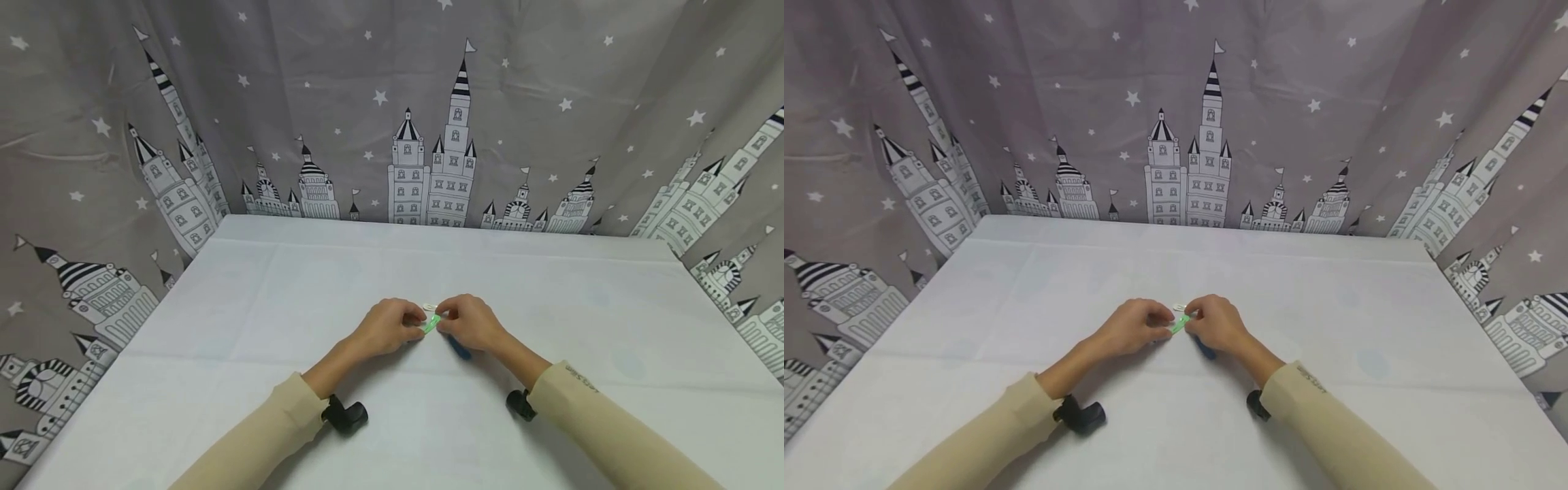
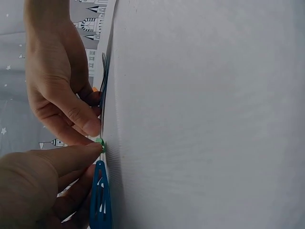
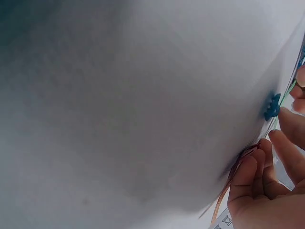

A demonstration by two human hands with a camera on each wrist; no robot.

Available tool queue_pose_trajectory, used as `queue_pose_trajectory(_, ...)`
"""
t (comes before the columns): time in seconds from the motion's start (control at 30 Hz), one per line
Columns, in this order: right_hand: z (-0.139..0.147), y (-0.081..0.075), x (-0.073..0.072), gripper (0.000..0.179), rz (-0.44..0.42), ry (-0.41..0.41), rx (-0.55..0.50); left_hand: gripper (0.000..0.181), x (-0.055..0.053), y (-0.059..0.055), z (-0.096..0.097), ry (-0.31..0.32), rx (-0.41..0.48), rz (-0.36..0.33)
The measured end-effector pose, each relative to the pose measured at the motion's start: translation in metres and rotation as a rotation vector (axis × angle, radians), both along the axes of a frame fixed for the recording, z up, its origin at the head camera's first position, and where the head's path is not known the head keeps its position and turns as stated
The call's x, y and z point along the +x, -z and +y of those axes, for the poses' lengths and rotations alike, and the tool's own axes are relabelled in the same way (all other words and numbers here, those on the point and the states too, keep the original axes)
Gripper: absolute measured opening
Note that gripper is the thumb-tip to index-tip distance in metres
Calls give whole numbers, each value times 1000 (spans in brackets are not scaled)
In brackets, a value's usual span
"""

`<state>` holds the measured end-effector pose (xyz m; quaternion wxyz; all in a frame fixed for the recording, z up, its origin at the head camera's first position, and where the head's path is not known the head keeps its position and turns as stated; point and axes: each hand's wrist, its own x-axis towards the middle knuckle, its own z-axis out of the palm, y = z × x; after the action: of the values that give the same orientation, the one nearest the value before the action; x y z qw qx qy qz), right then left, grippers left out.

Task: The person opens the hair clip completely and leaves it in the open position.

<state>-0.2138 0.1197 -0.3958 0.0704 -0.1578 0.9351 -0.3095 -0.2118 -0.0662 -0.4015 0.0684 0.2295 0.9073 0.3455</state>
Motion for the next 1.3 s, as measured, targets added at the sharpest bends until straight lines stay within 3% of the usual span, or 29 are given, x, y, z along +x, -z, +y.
queue_pose_trajectory(0.43, 0, 1, 1, 4, 7, 3, -9, 24, -1, 1, -1, 9, -9, 7)
queue_pose_trajectory(0.7, 1, 1, 3, 12, 7, 9, -28, 19, 1, 1, 2, 30, 0, -18)
queue_pose_trajectory(1.0, 0, -1, 4, 2, -11, 11, -1, 17, 2, -1, 6, 51, 2, -28)
queue_pose_trajectory(1.3, 2, 0, 6, 3, 15, -23, -7, 15, 3, 1, 4, 49, 23, -42)
